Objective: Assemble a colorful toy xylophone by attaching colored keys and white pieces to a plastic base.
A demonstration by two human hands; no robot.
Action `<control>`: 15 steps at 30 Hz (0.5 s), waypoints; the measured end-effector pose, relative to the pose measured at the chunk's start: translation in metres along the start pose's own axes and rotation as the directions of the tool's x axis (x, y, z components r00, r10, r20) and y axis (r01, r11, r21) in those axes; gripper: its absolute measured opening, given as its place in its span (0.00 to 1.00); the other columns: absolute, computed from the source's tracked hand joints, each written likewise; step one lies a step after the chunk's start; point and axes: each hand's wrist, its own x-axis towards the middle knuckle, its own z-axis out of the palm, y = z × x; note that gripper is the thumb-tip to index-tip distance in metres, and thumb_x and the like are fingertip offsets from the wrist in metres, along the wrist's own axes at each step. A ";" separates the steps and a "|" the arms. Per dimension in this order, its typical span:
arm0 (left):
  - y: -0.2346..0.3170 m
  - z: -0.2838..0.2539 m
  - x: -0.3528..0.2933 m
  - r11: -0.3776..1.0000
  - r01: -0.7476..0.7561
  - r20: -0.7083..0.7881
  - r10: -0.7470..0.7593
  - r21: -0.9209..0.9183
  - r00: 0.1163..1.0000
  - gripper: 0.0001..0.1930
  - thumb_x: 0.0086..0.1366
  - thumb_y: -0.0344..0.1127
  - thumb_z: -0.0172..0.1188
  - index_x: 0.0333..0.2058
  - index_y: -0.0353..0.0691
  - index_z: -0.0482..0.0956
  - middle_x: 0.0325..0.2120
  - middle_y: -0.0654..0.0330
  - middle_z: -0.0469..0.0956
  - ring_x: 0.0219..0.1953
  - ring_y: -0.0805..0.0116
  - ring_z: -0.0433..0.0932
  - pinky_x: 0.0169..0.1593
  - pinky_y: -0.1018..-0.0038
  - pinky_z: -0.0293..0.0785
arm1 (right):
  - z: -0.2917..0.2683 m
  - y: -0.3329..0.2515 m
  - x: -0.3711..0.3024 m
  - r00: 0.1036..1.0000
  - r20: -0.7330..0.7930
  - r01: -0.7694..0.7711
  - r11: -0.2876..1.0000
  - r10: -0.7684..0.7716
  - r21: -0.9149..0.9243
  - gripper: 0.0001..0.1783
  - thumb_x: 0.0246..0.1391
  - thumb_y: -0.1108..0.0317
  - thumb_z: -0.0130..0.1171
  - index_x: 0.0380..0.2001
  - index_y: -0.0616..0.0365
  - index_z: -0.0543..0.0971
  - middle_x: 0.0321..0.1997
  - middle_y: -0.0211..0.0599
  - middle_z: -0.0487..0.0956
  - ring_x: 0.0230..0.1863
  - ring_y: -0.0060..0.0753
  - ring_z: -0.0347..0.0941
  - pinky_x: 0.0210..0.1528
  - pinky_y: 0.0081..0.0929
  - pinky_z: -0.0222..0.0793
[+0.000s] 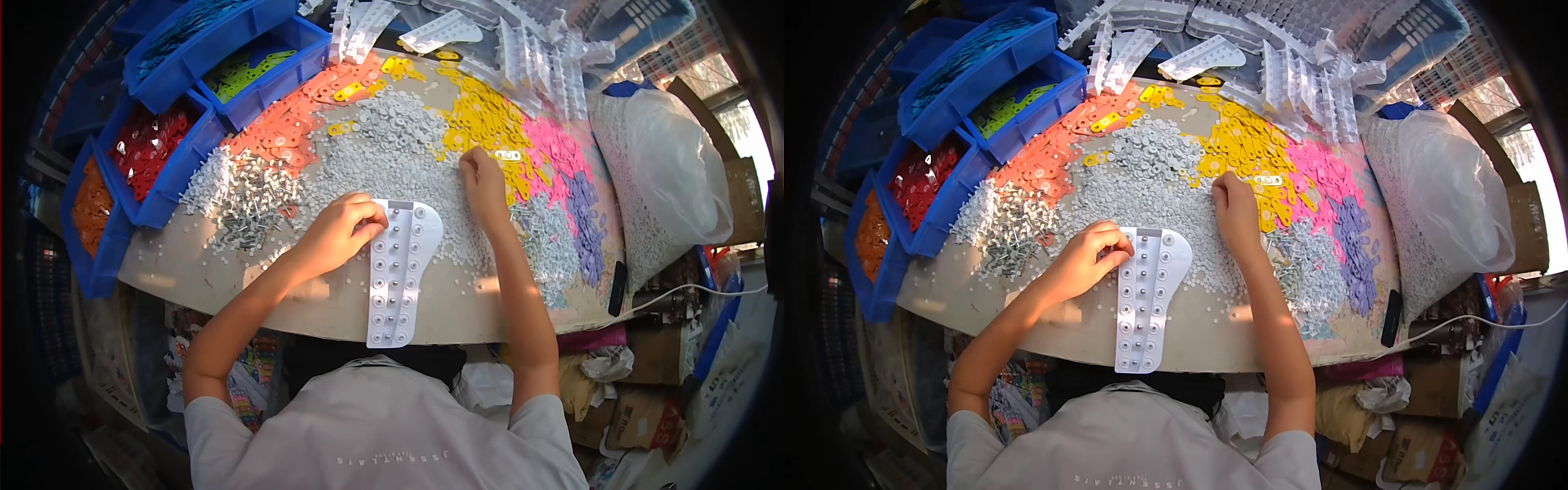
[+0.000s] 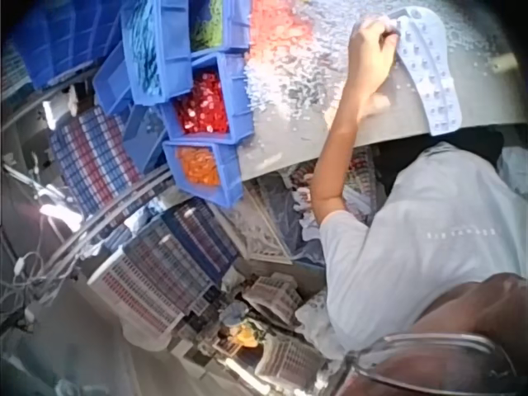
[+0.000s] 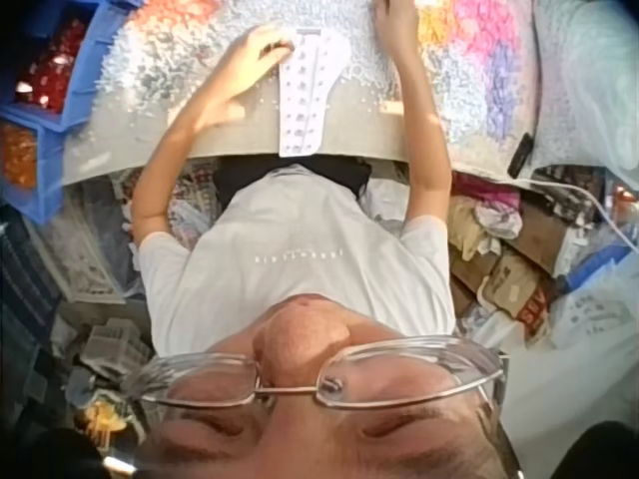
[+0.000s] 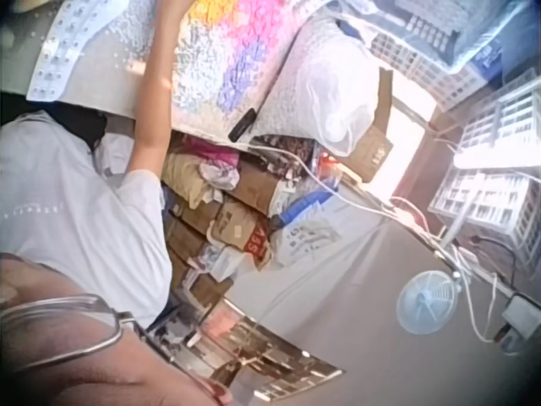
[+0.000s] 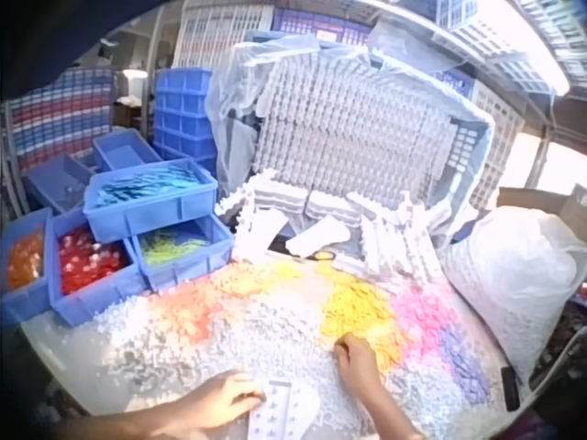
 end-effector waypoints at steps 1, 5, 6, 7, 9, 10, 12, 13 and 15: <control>-0.001 0.001 -0.001 1.000 -0.015 -0.011 0.015 0.026 1.000 0.04 0.63 0.28 0.62 0.36 0.34 0.80 0.32 0.56 0.77 0.39 0.57 0.76 0.44 0.65 0.72 | -0.001 -0.001 -0.009 1.000 -0.001 -0.002 1.000 0.002 -0.002 0.04 0.59 0.74 0.59 0.35 0.63 0.76 0.32 0.51 0.79 0.37 0.54 0.74 0.41 0.44 0.69; -0.001 0.005 -0.004 1.000 0.011 -0.029 -0.011 0.007 1.000 0.04 0.63 0.27 0.62 0.36 0.34 0.80 0.32 0.55 0.77 0.38 0.57 0.77 0.44 0.64 0.73 | -0.002 -0.016 -0.033 0.997 0.076 0.023 1.000 -0.023 0.005 0.04 0.57 0.76 0.60 0.34 0.64 0.75 0.34 0.47 0.79 0.38 0.50 0.73 0.41 0.41 0.69; -0.001 0.007 -0.004 1.000 0.012 -0.046 -0.012 0.000 0.999 0.04 0.63 0.27 0.62 0.35 0.35 0.80 0.32 0.55 0.77 0.38 0.57 0.77 0.43 0.64 0.73 | -0.001 -0.015 -0.036 0.996 0.075 0.047 0.999 -0.046 -0.006 0.04 0.57 0.76 0.60 0.34 0.63 0.76 0.34 0.46 0.79 0.38 0.48 0.74 0.42 0.39 0.70; -0.002 0.008 -0.003 1.000 0.012 -0.063 -0.013 -0.007 0.998 0.04 0.62 0.27 0.62 0.35 0.35 0.80 0.32 0.55 0.77 0.38 0.57 0.77 0.42 0.64 0.73 | -0.002 -0.014 -0.040 0.995 0.073 0.070 0.997 -0.069 -0.016 0.04 0.57 0.76 0.60 0.35 0.63 0.76 0.34 0.45 0.79 0.39 0.46 0.75 0.42 0.37 0.70; -0.003 0.010 -0.004 1.000 0.015 -0.069 -0.014 0.013 0.998 0.04 0.63 0.27 0.62 0.36 0.34 0.80 0.32 0.56 0.77 0.37 0.60 0.77 0.42 0.66 0.73 | -0.001 -0.031 -0.047 0.999 0.044 -0.005 0.997 0.001 0.073 0.04 0.57 0.76 0.60 0.36 0.63 0.77 0.34 0.44 0.80 0.39 0.44 0.75 0.43 0.35 0.71; -0.004 0.011 -0.005 0.999 0.017 -0.073 -0.014 0.032 0.997 0.04 0.63 0.26 0.63 0.37 0.34 0.80 0.33 0.57 0.77 0.36 0.62 0.77 0.42 0.69 0.73 | -0.003 -0.042 -0.051 0.997 0.021 -0.078 0.984 0.075 0.163 0.05 0.56 0.76 0.60 0.37 0.62 0.78 0.34 0.42 0.80 0.40 0.41 0.76 0.44 0.33 0.71; 0.000 0.013 -0.005 0.999 0.038 -0.102 -0.036 0.025 0.994 0.05 0.62 0.26 0.63 0.37 0.34 0.79 0.32 0.57 0.77 0.35 0.64 0.77 0.41 0.69 0.73 | -0.014 -0.063 -0.062 0.995 0.079 -0.076 0.979 0.062 0.191 0.05 0.56 0.75 0.61 0.37 0.62 0.79 0.34 0.39 0.80 0.39 0.36 0.75 0.44 0.31 0.69; 0.001 0.014 -0.005 0.998 0.055 -0.127 -0.052 0.017 0.991 0.05 0.62 0.26 0.64 0.37 0.34 0.79 0.32 0.57 0.77 0.34 0.65 0.77 0.40 0.70 0.74 | -0.017 -0.069 -0.068 0.990 0.131 -0.076 0.973 0.048 0.217 0.06 0.56 0.74 0.62 0.37 0.61 0.79 0.35 0.36 0.81 0.38 0.31 0.75 0.43 0.28 0.67; 0.001 0.015 -0.005 0.997 0.078 -0.132 -0.076 0.006 0.988 0.06 0.61 0.25 0.64 0.37 0.34 0.78 0.31 0.58 0.77 0.32 0.66 0.77 0.39 0.71 0.74 | -0.016 -0.073 -0.079 0.987 0.162 -0.054 0.974 0.018 0.220 0.06 0.55 0.73 0.62 0.37 0.61 0.80 0.36 0.35 0.81 0.39 0.30 0.75 0.44 0.27 0.66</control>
